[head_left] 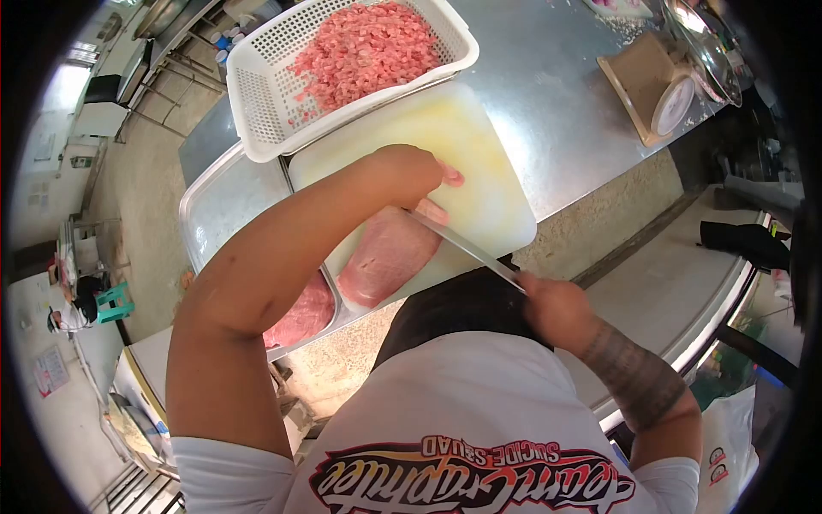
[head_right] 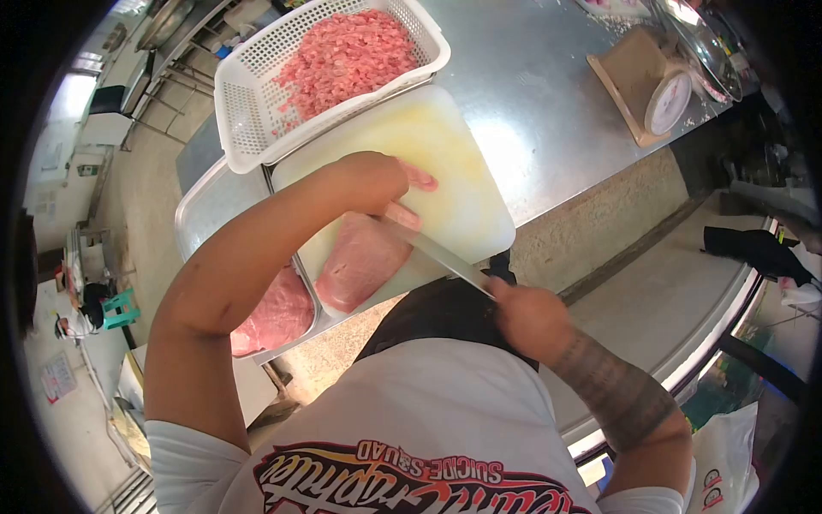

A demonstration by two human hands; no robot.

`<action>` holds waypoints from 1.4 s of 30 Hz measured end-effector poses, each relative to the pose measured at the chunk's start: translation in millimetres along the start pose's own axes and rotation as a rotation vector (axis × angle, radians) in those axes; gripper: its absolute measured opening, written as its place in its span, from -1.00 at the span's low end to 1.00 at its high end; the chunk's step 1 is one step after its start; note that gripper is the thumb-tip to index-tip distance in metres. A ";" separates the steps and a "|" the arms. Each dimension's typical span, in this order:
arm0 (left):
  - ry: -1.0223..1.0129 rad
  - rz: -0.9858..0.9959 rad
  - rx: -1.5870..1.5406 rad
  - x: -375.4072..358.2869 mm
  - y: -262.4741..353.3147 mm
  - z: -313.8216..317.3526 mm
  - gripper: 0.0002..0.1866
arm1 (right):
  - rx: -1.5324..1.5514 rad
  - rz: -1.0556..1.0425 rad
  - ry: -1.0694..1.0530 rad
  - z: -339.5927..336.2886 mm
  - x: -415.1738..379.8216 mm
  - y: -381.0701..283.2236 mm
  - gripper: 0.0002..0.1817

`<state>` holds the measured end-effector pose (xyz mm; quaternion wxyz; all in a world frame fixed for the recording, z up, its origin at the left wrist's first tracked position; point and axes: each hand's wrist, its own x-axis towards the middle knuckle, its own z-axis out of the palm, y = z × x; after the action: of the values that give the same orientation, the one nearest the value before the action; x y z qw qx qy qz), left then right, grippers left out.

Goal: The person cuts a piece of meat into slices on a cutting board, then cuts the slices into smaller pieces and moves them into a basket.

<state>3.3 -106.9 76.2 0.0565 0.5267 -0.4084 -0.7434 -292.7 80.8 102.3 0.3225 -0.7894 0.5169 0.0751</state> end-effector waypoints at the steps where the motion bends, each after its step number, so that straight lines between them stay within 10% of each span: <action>1: 0.034 -0.063 -0.018 -6.2 7.0 1.2 -0.57 | -0.001 0.030 -0.004 0.0 -15.8 14.6 -0.66; 4: 0.037 0.136 1.259 -17.5 24.0 -20.4 -0.64 | 0.194 0.116 -0.094 -15.2 -39.6 38.7 -0.62; 7: 0.576 0.721 0.965 -32.6 -25.6 -35.6 -0.72 | 0.224 0.087 -0.042 -21.6 -38.8 48.0 -0.60; 11: 0.995 0.725 0.822 -86.1 -113.4 -7.0 -0.59 | 0.346 0.142 0.088 -22.8 -36.0 51.6 -0.72; 19: 1.142 0.462 0.841 -66.3 -189.1 90.9 0.22 | 0.329 0.068 0.147 -39.0 23.6 74.5 -0.76; 25: 1.191 0.409 0.703 -27.6 -139.7 105.3 0.11 | 0.077 -0.001 0.065 -66.9 57.0 86.1 -0.71; 31: 1.446 0.626 0.763 -15.1 -124.0 79.7 -0.50 | -0.058 -0.103 0.155 -77.5 63.6 86.3 -0.69; 34: 1.320 0.435 0.604 0.5 -97.0 73.7 -0.63 | -0.097 -0.157 0.154 -91.3 55.4 64.5 -0.70; 42: 1.341 0.259 0.773 13.5 -89.5 82.8 -0.60 | -0.276 -0.200 0.023 -111.0 55.2 17.1 -0.80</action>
<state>-40.4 -9.4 15.8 0.1899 0.7937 -0.5749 -0.0591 -306.3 -31.1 156.7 0.2108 -0.8746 0.4241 0.1039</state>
